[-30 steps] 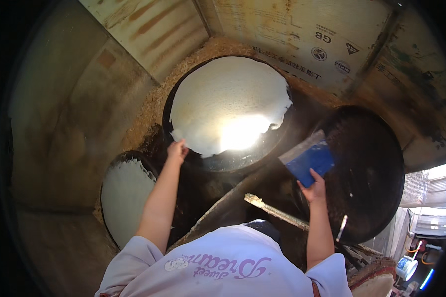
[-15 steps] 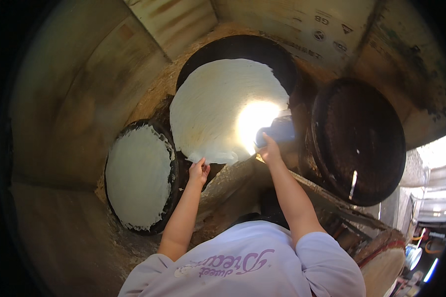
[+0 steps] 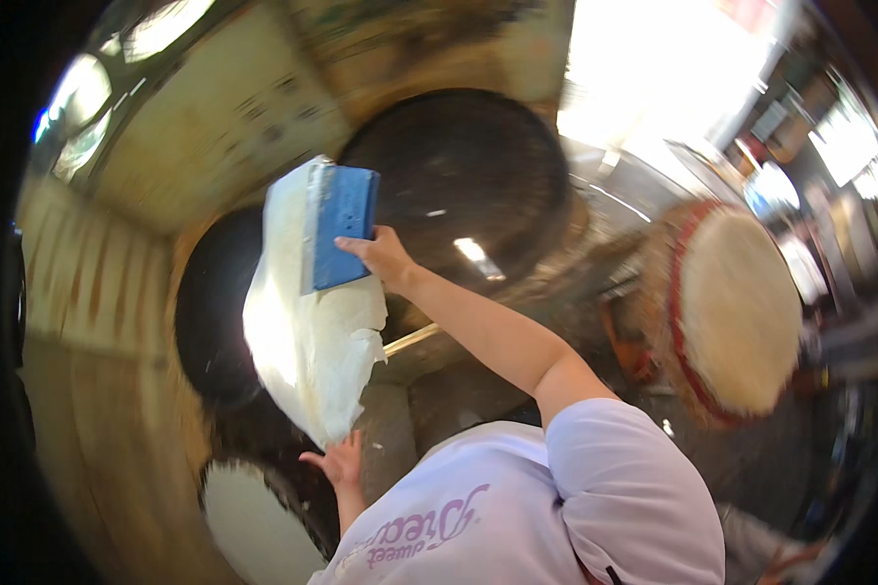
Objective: The person scoops batter from a bucket and spreads it onto hot circular pans to cook thin crepes. They use a ladle and a spatula to pour and spread the batter, then flip and remove the cooked crepes onto a woven tray.
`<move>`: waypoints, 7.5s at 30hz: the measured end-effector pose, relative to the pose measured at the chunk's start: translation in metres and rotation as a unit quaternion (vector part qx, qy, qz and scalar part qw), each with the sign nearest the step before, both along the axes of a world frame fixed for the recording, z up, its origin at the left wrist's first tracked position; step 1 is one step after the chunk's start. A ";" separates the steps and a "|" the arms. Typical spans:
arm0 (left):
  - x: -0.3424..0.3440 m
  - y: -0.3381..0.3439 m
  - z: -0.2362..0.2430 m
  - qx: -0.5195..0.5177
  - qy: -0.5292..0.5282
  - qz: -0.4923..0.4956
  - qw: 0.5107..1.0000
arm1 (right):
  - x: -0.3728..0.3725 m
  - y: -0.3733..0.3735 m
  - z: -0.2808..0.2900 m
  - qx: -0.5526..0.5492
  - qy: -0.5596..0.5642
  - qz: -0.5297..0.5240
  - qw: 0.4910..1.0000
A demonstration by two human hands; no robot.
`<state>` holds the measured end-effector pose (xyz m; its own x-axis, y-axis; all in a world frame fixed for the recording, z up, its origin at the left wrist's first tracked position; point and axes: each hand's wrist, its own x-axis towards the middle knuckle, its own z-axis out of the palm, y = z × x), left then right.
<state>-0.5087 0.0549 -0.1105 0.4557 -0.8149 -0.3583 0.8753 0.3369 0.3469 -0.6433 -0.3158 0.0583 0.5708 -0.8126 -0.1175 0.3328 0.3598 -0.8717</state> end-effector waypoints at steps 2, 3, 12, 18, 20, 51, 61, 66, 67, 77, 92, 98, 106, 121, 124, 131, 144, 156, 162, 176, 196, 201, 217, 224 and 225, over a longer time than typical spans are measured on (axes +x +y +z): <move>-0.021 -0.041 0.024 -0.049 -0.050 -0.065 0.995 | -0.086 -0.026 0.003 -0.005 -0.018 -0.049 0.999; -0.036 -0.067 0.032 -0.055 -0.071 -0.101 0.991 | -0.131 -0.038 0.003 -0.008 -0.025 -0.072 0.997; -0.255 -0.314 0.048 0.113 -0.152 -0.438 0.879 | -0.559 0.025 0.002 0.027 -0.060 -0.437 0.897; -0.485 -0.414 0.042 0.059 -0.289 -0.612 0.734 | -0.776 0.173 -0.069 0.048 -0.062 -0.674 0.734; -0.547 -0.425 0.038 0.060 -0.356 -0.625 0.692 | -0.811 0.202 -0.079 0.075 -0.039 -0.700 0.709; -0.411 -0.375 -0.010 0.267 -0.419 -0.618 0.610 | -0.612 -0.043 -0.081 -0.037 0.643 -0.383 0.663; -0.219 -0.210 -0.045 0.467 -0.247 -0.358 0.770 | -0.169 -0.048 -0.127 -0.796 0.321 0.137 0.495; -0.174 -0.134 -0.057 0.527 -0.148 -0.247 0.800 | -0.075 -0.197 -0.098 -0.660 0.519 0.099 0.534; -0.166 -0.123 -0.059 0.537 -0.142 -0.234 0.798 | -0.077 -0.243 -0.091 -0.553 0.541 0.046 0.632; -0.147 -0.097 -0.087 0.544 -0.094 -0.207 0.808 | -0.013 -0.143 -0.085 -0.754 0.443 0.119 0.469; -0.249 -0.056 -0.069 0.540 -0.123 -0.139 0.821 | -0.260 -0.423 -0.111 -0.450 0.704 -0.006 0.549; -0.316 -0.029 -0.064 0.526 -0.163 -0.042 0.833 | -0.372 -0.292 -0.074 -0.540 0.668 0.390 0.332; -0.314 -0.030 -0.030 0.535 -0.259 -0.015 0.804 | -0.522 -0.167 -0.146 -0.338 0.575 0.740 -0.090; -0.708 0.280 0.019 0.935 0.220 0.239 0.144 | -0.211 0.180 -0.146 -0.671 0.289 0.674 -0.106; -0.788 0.304 -0.013 0.934 0.279 0.079 0.208 | -0.195 0.289 -0.257 -0.575 0.173 0.791 0.115; -0.799 0.320 -0.023 0.853 0.196 0.079 0.478 | -0.370 0.561 -0.252 -0.025 0.482 0.858 0.178; -0.773 0.243 0.005 0.807 0.186 0.359 0.431 | -0.250 0.572 -0.175 -0.714 0.140 0.686 -0.025; -0.722 0.212 0.053 0.273 0.130 0.772 0.559 | -0.156 0.647 -0.232 -0.740 -0.072 0.627 0.232; -0.809 0.148 0.052 0.032 0.086 0.806 0.585 | -0.273 0.728 -0.097 -0.520 -0.002 0.854 0.040; -0.987 0.144 -0.149 0.591 0.596 0.466 0.280 | -0.627 0.788 -0.265 -0.476 0.223 0.819 -0.232; -1.074 0.084 -0.210 0.093 0.370 0.830 0.407 | -0.655 0.782 -0.324 -0.528 0.268 0.775 -0.223; -1.090 0.083 -0.119 0.110 0.352 0.821 0.436 | -0.648 0.767 -0.333 -0.542 0.236 0.751 -0.294; -1.026 0.149 0.159 0.186 0.337 0.747 0.542 | -0.530 0.716 -0.187 -0.295 0.217 0.919 -0.143; -0.857 0.168 0.121 0.080 0.258 0.763 0.588 | -0.355 0.633 -0.114 -0.503 0.120 0.852 0.077; -0.831 0.175 0.116 0.075 0.256 0.762 0.590 | -0.338 0.624 -0.111 -0.514 0.135 0.843 0.089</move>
